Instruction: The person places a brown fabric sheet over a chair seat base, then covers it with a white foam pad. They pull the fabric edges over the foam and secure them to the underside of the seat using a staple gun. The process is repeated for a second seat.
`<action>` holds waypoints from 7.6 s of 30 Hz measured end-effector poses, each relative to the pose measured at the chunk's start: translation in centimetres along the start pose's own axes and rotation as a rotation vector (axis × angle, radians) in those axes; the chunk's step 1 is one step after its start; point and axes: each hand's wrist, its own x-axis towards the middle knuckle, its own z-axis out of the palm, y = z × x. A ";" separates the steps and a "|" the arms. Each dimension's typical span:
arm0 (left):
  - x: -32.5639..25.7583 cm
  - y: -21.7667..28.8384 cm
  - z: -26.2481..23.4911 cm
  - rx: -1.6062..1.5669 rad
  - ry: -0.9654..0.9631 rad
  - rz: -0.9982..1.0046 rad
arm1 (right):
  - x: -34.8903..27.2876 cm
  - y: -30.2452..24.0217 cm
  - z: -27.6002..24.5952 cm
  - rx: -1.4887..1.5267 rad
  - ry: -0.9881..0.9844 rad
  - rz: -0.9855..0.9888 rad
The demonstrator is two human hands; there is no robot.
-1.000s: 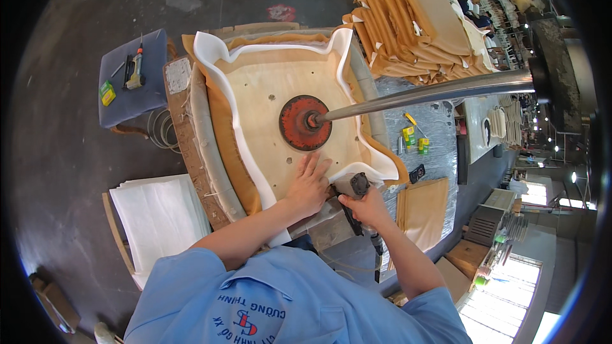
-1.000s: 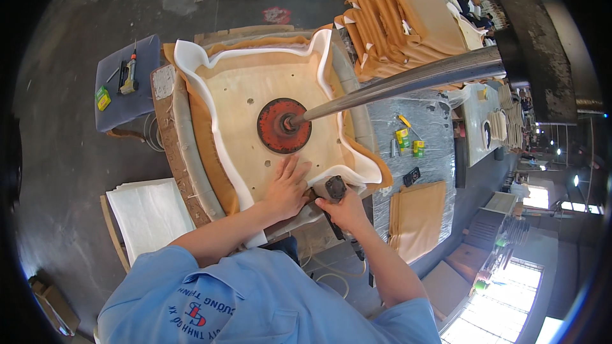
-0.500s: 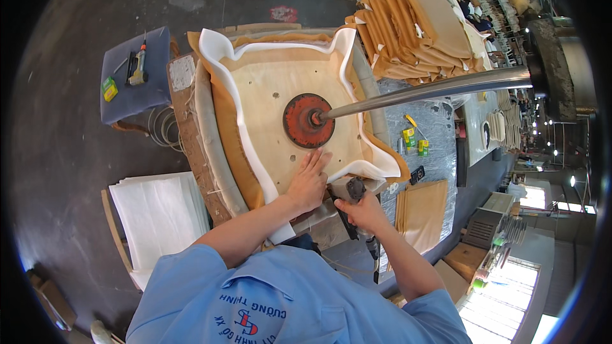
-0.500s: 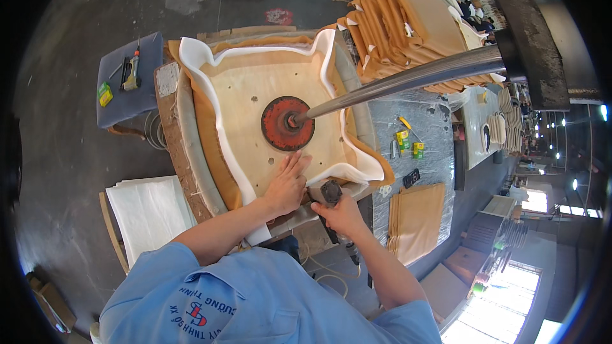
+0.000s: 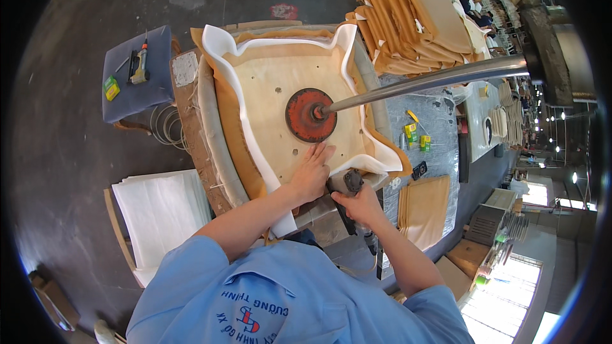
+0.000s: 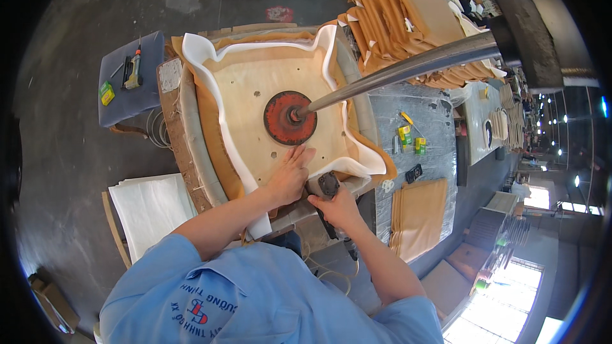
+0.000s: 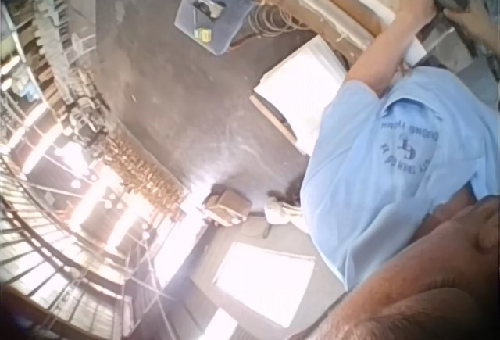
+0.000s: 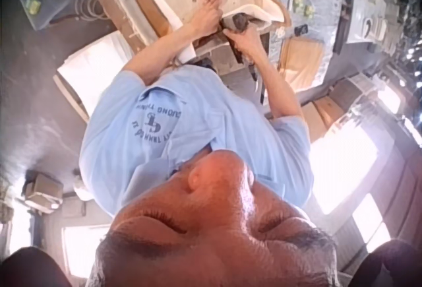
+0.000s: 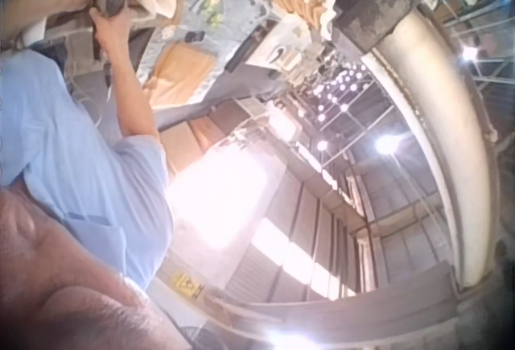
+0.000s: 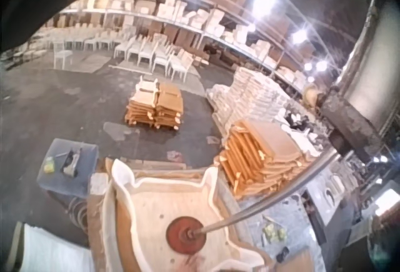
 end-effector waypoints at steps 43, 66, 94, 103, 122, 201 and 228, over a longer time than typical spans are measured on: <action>0.3 -3.0 -0.4 -0.025 0.061 0.136 | -1.3 0.6 3.2 -0.018 0.047 -0.051; -14.1 2.0 -21.6 -0.243 0.289 -0.354 | -1.1 8.1 -6.5 -0.273 0.678 -0.445; -12.1 2.2 -2.7 0.151 0.102 0.174 | -11.2 13.3 7.7 0.577 0.166 -0.249; -7.6 5.5 0.1 0.250 0.033 0.087 | -6.2 15.1 4.2 0.624 0.208 -0.190; -0.5 5.0 5.7 0.135 0.136 0.075 | -3.1 13.7 -0.4 0.615 0.073 -0.217; -5.2 1.5 -2.1 0.145 0.016 -0.142 | -2.3 2.7 3.7 0.397 0.006 0.058; 2.8 4.0 4.0 -0.077 0.133 0.025 | 0.4 7.0 -4.4 0.315 0.095 0.041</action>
